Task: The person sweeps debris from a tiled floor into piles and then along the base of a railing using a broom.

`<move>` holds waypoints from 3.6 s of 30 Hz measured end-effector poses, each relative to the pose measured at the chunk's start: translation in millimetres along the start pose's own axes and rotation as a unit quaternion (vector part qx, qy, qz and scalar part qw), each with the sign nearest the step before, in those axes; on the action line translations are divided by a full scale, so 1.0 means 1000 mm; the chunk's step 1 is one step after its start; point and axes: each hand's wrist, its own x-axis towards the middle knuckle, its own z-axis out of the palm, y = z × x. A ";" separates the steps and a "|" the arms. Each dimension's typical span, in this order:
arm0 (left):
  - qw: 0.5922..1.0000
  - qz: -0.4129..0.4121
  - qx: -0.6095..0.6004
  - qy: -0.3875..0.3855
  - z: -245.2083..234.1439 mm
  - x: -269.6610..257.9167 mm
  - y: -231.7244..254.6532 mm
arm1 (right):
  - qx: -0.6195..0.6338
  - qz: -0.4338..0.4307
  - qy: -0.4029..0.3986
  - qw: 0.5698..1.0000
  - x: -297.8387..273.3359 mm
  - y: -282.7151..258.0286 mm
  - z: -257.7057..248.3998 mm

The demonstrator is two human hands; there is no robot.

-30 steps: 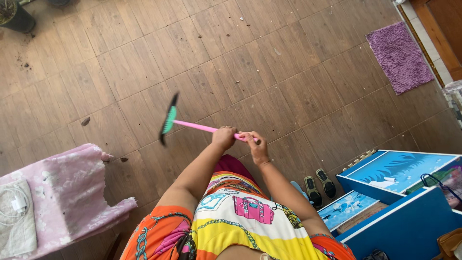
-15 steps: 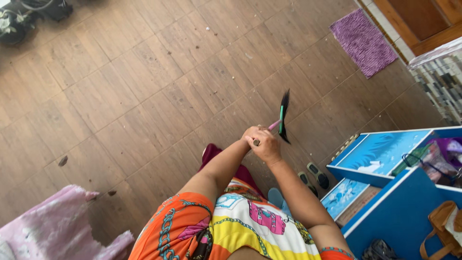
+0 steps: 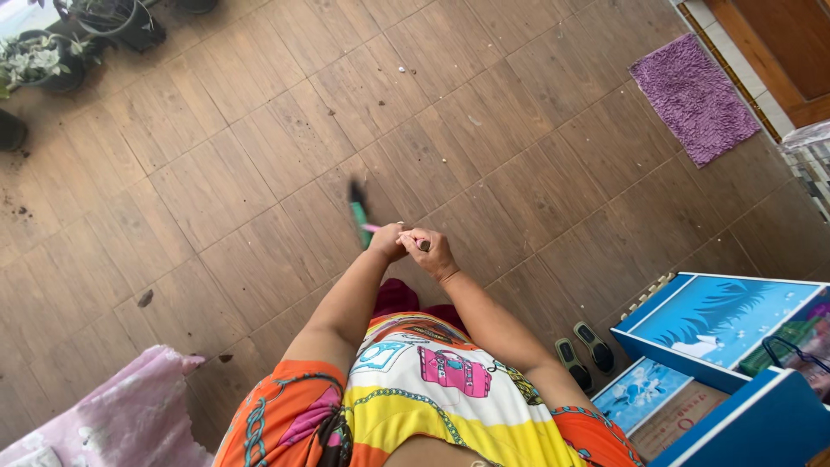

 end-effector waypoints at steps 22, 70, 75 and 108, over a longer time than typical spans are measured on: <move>0.922 0.233 -0.301 0.073 -0.008 0.232 0.242 | -0.308 -0.072 0.109 0.942 0.072 -0.041 -0.267; 0.983 0.099 -0.154 -0.025 -0.104 0.522 0.212 | -0.202 -0.056 -0.001 0.978 0.363 0.101 -0.381; 0.978 0.077 -0.193 0.023 -0.129 0.505 0.138 | -0.176 -0.083 -0.041 0.980 0.401 0.083 -0.328; 0.990 0.079 -0.078 0.092 -0.174 0.831 0.352 | -0.245 -0.095 -0.034 0.964 0.589 0.098 -0.662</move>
